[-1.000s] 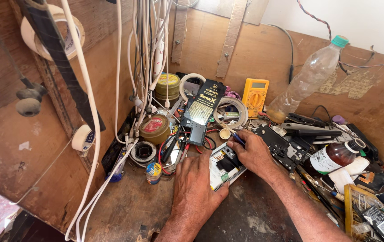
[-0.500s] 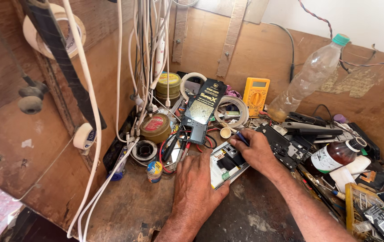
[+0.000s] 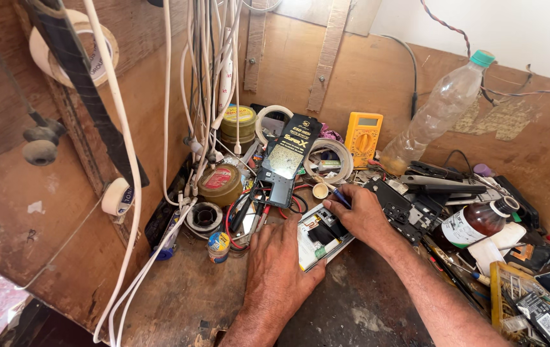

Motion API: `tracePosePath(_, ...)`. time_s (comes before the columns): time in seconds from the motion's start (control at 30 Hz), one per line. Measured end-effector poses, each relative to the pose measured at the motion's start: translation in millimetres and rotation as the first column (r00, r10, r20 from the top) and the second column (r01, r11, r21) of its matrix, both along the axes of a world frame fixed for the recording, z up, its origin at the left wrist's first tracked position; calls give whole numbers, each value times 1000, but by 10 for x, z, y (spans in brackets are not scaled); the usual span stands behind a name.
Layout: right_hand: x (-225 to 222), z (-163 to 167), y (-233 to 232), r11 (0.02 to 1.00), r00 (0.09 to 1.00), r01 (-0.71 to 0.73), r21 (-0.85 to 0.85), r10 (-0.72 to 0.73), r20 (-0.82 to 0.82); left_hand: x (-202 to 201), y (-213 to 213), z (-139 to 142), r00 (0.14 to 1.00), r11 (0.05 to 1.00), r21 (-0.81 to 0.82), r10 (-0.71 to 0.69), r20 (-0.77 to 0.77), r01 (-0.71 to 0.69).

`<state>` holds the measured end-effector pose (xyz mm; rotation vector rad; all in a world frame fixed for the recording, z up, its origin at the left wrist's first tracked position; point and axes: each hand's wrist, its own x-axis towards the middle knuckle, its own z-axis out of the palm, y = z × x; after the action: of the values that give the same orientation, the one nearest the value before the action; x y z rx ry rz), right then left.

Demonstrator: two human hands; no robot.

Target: The person uses a small screwdriver to remove screws from a disassembled smartphone on a cluttered workbench, then removes the camera module, inspects it, and places it back into the phone chassis.

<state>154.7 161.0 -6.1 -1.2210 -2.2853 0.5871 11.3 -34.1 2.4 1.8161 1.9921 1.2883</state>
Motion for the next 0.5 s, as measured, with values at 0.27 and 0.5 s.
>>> tracePosePath(0.27, 167, 432, -101, 999, 993, 43, 29, -40, -108, 3, -7, -1, 1000, 1000, 18, 3, 23, -4)
tracePosePath(0.5, 116, 652, -375, 996, 954, 88, 1, -84, -289, 0, 1, 0, 1000, 1000, -19, -13, 27, 13)
